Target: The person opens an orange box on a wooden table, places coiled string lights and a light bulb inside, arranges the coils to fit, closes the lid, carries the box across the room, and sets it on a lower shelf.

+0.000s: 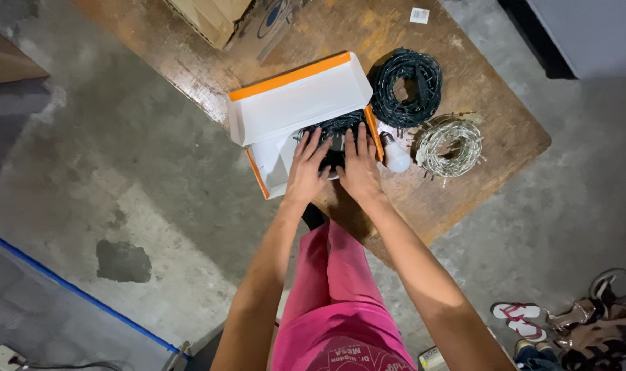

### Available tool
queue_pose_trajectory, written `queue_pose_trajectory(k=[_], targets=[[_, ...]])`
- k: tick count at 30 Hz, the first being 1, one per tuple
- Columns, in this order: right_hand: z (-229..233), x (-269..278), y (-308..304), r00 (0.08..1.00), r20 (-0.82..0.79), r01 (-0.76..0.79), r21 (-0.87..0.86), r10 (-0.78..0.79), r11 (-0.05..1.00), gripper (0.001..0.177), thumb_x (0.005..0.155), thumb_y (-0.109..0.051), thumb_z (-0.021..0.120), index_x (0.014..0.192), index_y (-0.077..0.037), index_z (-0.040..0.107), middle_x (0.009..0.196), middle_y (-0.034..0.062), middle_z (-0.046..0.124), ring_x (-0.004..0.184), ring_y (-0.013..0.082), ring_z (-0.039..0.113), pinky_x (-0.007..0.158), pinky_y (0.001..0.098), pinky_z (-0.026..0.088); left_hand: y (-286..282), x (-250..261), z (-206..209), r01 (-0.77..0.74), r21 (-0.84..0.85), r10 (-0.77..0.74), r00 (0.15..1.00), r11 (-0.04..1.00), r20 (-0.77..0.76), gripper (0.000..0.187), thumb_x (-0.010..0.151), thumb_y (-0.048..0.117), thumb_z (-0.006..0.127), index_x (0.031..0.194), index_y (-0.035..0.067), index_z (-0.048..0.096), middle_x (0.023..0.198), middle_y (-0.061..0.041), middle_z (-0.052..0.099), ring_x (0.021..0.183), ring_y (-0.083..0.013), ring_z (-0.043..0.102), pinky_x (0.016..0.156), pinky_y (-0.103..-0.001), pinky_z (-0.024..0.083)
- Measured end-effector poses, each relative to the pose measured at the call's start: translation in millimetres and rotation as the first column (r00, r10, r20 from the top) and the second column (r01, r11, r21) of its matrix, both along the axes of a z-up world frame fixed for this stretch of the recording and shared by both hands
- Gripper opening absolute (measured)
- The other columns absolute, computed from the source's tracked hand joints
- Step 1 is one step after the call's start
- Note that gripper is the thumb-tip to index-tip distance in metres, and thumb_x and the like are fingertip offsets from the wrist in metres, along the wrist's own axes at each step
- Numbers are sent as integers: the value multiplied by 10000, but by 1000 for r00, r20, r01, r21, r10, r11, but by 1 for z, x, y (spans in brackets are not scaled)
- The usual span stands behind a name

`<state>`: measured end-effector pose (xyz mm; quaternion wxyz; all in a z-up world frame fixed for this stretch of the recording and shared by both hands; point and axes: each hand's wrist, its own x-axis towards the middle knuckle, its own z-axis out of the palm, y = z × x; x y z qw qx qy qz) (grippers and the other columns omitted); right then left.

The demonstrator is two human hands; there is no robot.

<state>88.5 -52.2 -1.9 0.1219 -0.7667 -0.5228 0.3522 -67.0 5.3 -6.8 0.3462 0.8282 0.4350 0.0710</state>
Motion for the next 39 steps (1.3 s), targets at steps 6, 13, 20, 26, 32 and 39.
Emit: queue_pose_trajectory(k=[6, 13, 20, 26, 32, 39], targets=[[2, -2, -11, 998, 68, -15, 74, 10, 997, 887, 789, -136, 821, 1528, 46, 363, 1612, 319, 181, 1405, 547, 302, 1171, 531, 329, -19, -4, -10, -464, -95, 459, 886, 881, -72, 789, 846, 124, 764, 1507, -34, 365, 1542, -314, 367, 1411, -465, 384, 1165, -476, 370], [-11, -6, -13, 997, 77, -8, 31, 5, 999, 801, 854, -181, 760, 1513, 68, 380, 1625, 341, 159, 1459, 533, 247, 1200, 527, 278, -14, 8, -25, -448, -329, 312, 866, 831, -392, 985, 877, 369, 708, 1558, -102, 176, 1607, -299, 271, 1393, -453, 430, 1158, -446, 383], [-21, -13, -17, 996, 78, 33, 93, -40, 995, 673, 917, -220, 703, 1478, 65, 466, 1632, 351, 161, 1480, 536, 233, 1213, 541, 254, -16, 23, -51, -335, -290, 175, 869, 897, -463, 1056, 915, 443, 655, 1533, -178, 65, 1617, -351, 194, 1431, -483, 331, 1168, -455, 331], [-22, -13, -17, 997, 65, 44, 97, -51, 994, 643, 907, -194, 695, 1461, 58, 490, 1630, 356, 180, 1471, 536, 246, 1202, 545, 258, -19, 22, -54, -389, -286, 253, 875, 876, -413, 1044, 904, 419, 680, 1546, -156, 90, 1619, -335, 218, 1429, -492, 322, 1181, -454, 322], [-22, -9, -21, 996, 79, 23, 158, -36, 987, 651, 891, -162, 700, 1467, 59, 491, 1615, 357, 221, 1462, 540, 262, 1214, 544, 266, -21, 20, -40, -465, -313, 387, 878, 828, -283, 1013, 876, 315, 721, 1555, -127, 113, 1625, -324, 209, 1454, -485, 300, 1204, -455, 291], [-9, -8, -29, 999, 27, 20, 228, -27, 974, 670, 889, -107, 703, 1486, 66, 453, 1606, 346, 251, 1460, 540, 266, 1212, 552, 271, -23, 18, -20, -423, -251, 381, 903, 871, -200, 982, 890, 239, 729, 1572, -94, 105, 1645, -347, 62, 1523, -483, 151, 1241, -448, 223]])
